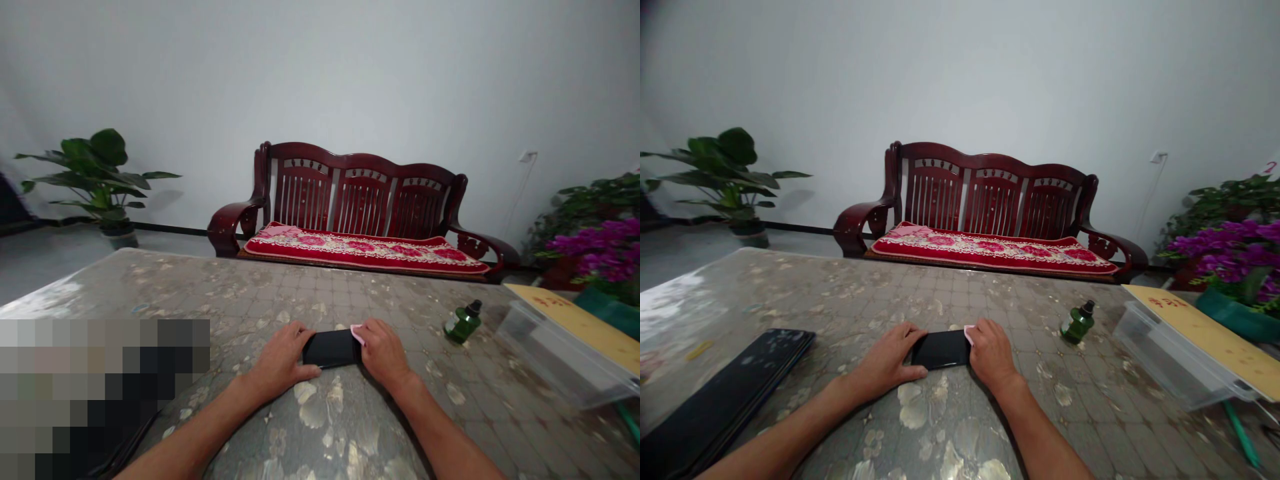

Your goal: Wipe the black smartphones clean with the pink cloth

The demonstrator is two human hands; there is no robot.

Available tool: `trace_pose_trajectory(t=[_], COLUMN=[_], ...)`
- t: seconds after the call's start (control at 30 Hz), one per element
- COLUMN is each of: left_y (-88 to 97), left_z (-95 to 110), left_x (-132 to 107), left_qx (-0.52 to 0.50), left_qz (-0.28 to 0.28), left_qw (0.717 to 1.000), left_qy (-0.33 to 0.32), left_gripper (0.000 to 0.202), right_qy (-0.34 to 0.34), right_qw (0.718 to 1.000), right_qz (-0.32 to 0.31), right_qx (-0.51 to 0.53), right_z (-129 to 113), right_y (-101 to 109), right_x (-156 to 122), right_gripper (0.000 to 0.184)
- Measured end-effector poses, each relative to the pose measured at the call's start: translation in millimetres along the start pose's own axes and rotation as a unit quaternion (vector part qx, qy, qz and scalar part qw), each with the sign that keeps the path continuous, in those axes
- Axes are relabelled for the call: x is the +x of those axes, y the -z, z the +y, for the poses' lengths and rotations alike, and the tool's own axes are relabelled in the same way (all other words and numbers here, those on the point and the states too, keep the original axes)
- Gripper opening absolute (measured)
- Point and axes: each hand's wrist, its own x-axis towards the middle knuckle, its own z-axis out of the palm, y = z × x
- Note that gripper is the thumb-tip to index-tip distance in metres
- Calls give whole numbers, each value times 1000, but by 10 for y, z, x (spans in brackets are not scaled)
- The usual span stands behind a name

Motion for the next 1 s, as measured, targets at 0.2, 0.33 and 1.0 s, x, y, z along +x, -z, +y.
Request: trace_pose_trajectory(t=[0.2,0.33,1.0], left_y=[-18,-14,19], left_z=[-11,-10,25], left_x=[0,10,17], left_qx=[2,5,18], left_qz=[6,2,4], left_qw=[1000,1000,1000], left_qy=[1,2,-6], left_gripper=[54,54,54], right_qy=[28,35,42], right_qw=[1000,999,998], right_qz=[-8,-3,-35], right_qx=[5,21,32], right_z=[-20,-49,-191], right_y=[-4,0,188], right_x=[-26,-16,-270], right_gripper=[30,30,28])
